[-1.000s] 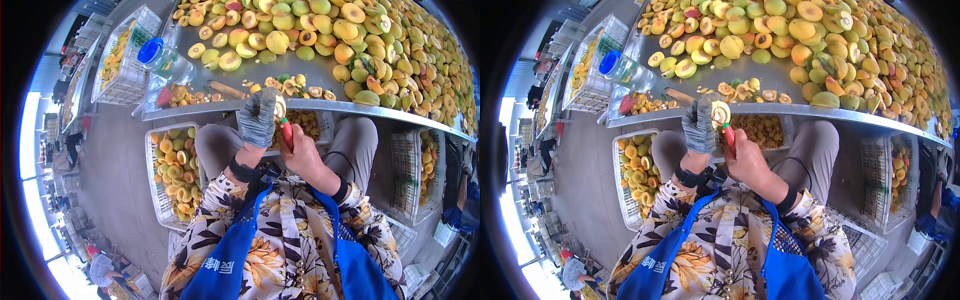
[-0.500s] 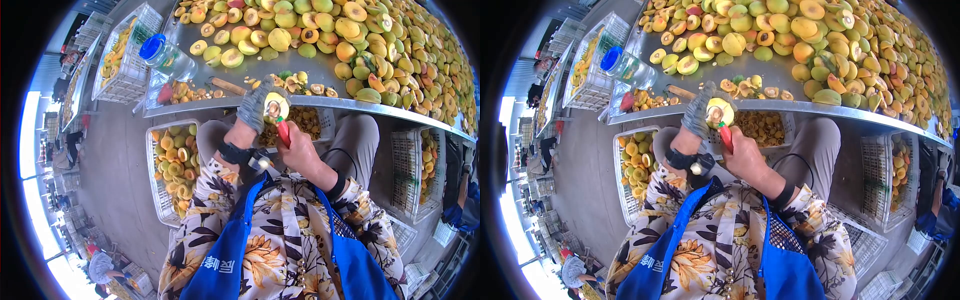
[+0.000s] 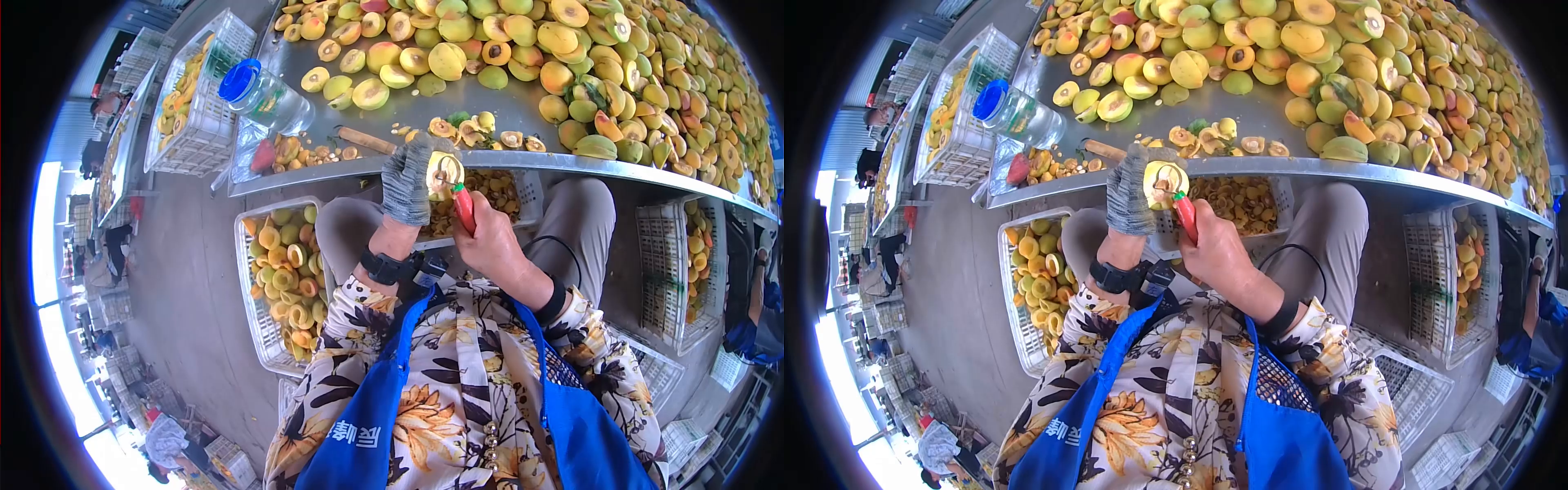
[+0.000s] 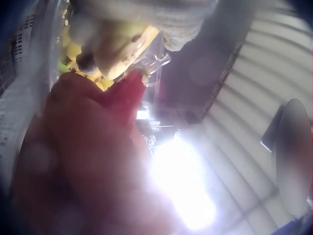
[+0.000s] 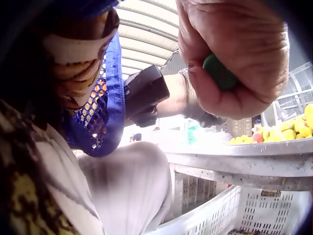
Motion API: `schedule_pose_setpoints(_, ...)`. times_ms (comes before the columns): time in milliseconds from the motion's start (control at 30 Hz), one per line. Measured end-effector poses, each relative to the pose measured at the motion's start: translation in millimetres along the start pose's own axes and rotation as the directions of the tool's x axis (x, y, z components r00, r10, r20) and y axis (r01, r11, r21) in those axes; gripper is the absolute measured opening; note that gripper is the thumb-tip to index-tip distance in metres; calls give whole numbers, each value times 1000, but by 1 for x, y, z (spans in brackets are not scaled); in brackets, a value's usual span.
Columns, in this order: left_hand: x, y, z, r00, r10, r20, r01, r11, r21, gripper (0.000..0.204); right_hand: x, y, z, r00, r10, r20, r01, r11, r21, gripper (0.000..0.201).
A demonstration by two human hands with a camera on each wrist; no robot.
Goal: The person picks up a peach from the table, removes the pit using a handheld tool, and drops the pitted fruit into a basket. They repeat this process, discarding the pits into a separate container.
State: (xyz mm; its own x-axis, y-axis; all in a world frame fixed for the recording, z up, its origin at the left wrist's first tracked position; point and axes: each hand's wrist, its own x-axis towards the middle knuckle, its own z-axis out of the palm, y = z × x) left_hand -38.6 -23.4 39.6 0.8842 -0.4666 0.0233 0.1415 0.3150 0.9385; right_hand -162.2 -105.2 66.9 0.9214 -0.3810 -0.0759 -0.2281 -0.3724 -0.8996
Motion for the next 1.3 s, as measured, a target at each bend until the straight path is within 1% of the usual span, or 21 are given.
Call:
schedule_pose_setpoints(167,-3,0,2,994,-103,-25,101,993,-59,17,-2,0,4,1000,-7,-14,7,999,-38,21)
schedule_pose_setpoints(267,2,0,-5,994,-40,106,22,987,159,25,-2,3,3,999,-17,30,16,1000,8,21)
schedule_pose_setpoints(367,5,2,-13,957,-197,211,198,980,16,29,-3,6,-4,973,-228,22,228,974,-1,18)
schedule_pose_setpoints(400,7,9,-13,921,-232,314,245,969,-5,31,-2,-9,-17,961,37,275,-115,955,272,19)
schedule_pose_setpoints(433,8,14,-13,872,-260,414,294,955,-19,33,-1,-18,-25,801,205,562,-487,769,414,20)
schedule_pose_setpoints(500,6,10,-13,863,-315,395,395,908,-139,34,2,-21,-32,713,136,688,-628,560,540,22)
schedule_pose_setpoints(533,6,8,-12,846,-368,386,482,837,-260,36,4,-21,-34,626,29,780,-747,310,588,24)
schedule_pose_setpoints(567,-6,21,-4,835,-376,402,518,784,-342,36,-2,-18,-32,610,-216,762,-700,303,646,28)
schedule_pose_setpoints(600,-7,4,-6,930,-174,323,101,967,233,36,-5,-42,-36,510,-100,855,-765,403,503,26)
schedule_pose_setpoints(667,-26,10,-12,921,76,383,-183,950,251,49,-4,-46,-27,558,-233,797,-644,484,592,25)
schedule_pose_setpoints(700,-26,20,-16,895,-208,394,98,955,281,47,-2,-43,-29,666,-198,719,-587,456,669,24)
schedule_pose_setpoints(733,-27,23,-7,870,175,460,-396,803,445,36,0,-38,-34,757,-159,633,-523,433,734,23)
schedule_pose_setpoints(767,-13,15,-8,969,-137,206,130,990,47,33,3,-26,-34,843,-67,534,-450,455,768,21)
schedule_pose_setpoints(800,3,10,-9,844,-522,122,515,725,-457,31,8,-21,-37,862,87,499,-468,514,719,20)
schedule_pose_setpoints(867,7,6,-10,862,-504,51,471,760,-449,33,9,-10,-32,937,184,298,-292,881,373,19)
schedule_pose_setpoints(900,8,5,-8,876,-483,-10,431,791,-434,37,7,-3,-24,937,185,298,-293,880,374,19)
schedule_pose_setpoints(967,7,0,-7,897,-443,-6,400,816,-417,37,0,7,-10,978,-209,28,209,978,7,20)
schedule_pose_setpoints(1033,7,-17,-8,916,-402,0,368,839,-402,38,-2,6,-8,989,-146,25,145,989,8,22)
schedule_pose_setpoints(1100,5,-32,-4,984,20,-178,0,994,113,36,-4,1,-11,997,-76,32,77,997,-26,22)
schedule_pose_setpoints(1200,-6,-7,6,986,-158,-54,147,975,-169,34,-7,0,-11,995,37,90,-36,999,-13,20)
schedule_pose_setpoints(1300,-8,-4,6,997,-74,-4,75,995,63,32,-10,7,-6,999,-19,42,21,999,-44,18)
